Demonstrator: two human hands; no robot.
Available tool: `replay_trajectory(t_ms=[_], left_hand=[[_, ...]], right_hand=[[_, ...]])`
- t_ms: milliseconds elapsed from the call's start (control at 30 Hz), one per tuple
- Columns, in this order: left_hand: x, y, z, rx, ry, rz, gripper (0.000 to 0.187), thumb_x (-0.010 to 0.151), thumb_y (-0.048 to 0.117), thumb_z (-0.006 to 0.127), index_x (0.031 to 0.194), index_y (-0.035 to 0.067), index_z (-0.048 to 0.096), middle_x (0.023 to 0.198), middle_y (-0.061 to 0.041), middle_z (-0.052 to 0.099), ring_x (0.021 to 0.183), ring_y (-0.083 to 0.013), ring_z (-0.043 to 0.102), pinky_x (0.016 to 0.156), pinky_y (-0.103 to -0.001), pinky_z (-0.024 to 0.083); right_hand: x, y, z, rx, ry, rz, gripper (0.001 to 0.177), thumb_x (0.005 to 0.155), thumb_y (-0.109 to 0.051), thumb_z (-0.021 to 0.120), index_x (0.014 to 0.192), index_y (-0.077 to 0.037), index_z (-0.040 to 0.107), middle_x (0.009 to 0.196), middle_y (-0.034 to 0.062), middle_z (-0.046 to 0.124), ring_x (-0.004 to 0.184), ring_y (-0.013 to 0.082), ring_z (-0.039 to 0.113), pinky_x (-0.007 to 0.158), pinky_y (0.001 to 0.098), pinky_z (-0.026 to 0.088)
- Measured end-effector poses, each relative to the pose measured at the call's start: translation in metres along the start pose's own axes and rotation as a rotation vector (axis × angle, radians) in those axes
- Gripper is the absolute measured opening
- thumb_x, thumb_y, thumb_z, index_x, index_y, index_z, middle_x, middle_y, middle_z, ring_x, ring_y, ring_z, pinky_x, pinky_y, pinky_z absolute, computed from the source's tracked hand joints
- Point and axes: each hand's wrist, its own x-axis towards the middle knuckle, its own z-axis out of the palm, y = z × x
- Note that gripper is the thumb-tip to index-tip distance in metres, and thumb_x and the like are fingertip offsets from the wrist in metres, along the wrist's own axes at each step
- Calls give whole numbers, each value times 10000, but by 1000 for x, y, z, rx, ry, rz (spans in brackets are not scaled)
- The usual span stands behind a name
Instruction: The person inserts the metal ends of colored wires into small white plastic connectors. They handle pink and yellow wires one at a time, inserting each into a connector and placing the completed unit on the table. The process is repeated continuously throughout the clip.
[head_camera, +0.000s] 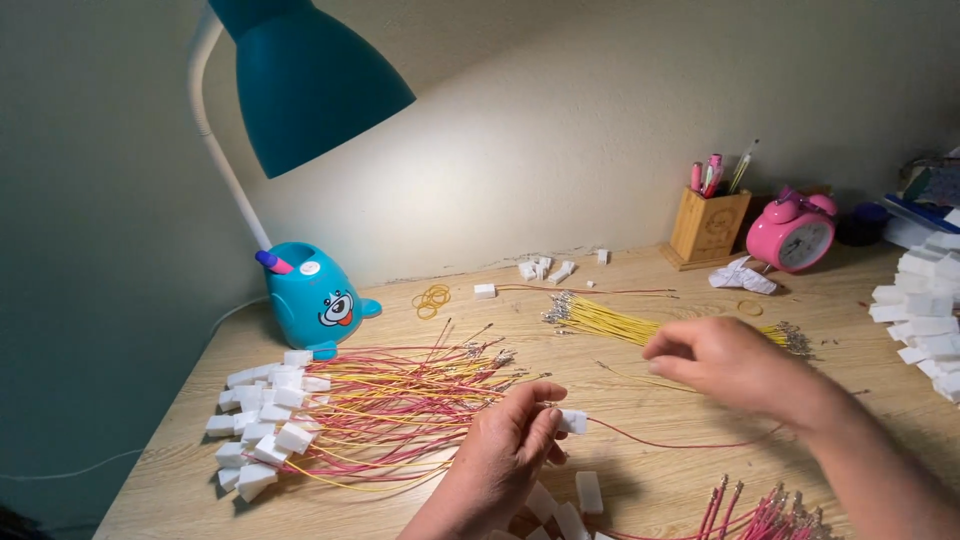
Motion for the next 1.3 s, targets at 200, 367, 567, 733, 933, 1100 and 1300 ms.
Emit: replay_trajectory(t_ms=[200, 367, 567, 733, 933, 1100, 1300], left_hand=[[17, -39, 13, -454, 6, 68, 134, 943, 146, 610, 1022, 82, 698, 791, -83, 645, 569, -145, 619, 548, -226, 529], [13, -26, 9, -600, -36, -62, 184, 925, 61, 616, 1096, 22, 673, 817, -109, 644, 616, -179, 636, 615, -246, 527], [9, -14, 8, -495, 16, -67, 129, 904, 68, 660, 1022, 42, 704, 759, -76, 669, 583, -148, 622, 578, -223, 510], [8, -15, 10, -474, 43, -84, 134, 889, 128, 697, 1007, 64, 701, 742, -65, 655, 564, -130, 647, 540, -202, 507], [2, 0, 1, -509, -26, -27, 116, 921, 161, 648, 944, 52, 678, 780, -98, 662, 578, -147, 636, 578, -215, 543], [6, -9, 4, -573, -71, 25, 117, 950, 145, 626, 910, 40, 659, 759, -86, 680, 546, -153, 601, 546, -229, 506], [2, 2, -1, -530, -80, -10, 214, 974, 238, 592, 850, 69, 634, 731, -64, 670, 558, -158, 643, 551, -232, 499]], right_hand=[[40, -6, 41, -290, -25, -5, 192, 783, -407, 699, 898, -254, 697, 993, -64, 724, 930, 171, 659, 794, 342, 466], [36, -11, 42, -302, -101, 18, 185, 890, -366, 578, 846, -198, 642, 934, -18, 720, 872, 212, 653, 772, 364, 454], [15, -19, 33, -200, -144, -109, 240, 954, -351, 443, 848, -166, 553, 923, -2, 631, 835, 170, 585, 775, 325, 419], [-21, -40, 17, -223, -180, -275, 208, 939, -411, 509, 874, -223, 571, 833, -49, 687, 754, 132, 605, 711, 293, 438], [-33, -32, 27, -382, -8, -517, 237, 904, -501, 575, 813, -284, 549, 802, -99, 646, 741, 165, 624, 668, 335, 457], [-34, -29, 26, -329, 23, -561, 200, 876, -458, 628, 805, -280, 572, 758, -106, 671, 688, 144, 639, 629, 309, 468], [-40, -41, 15, -137, 54, -513, 93, 817, -380, 690, 775, -297, 697, 713, -144, 718, 655, 61, 649, 655, 225, 484]])
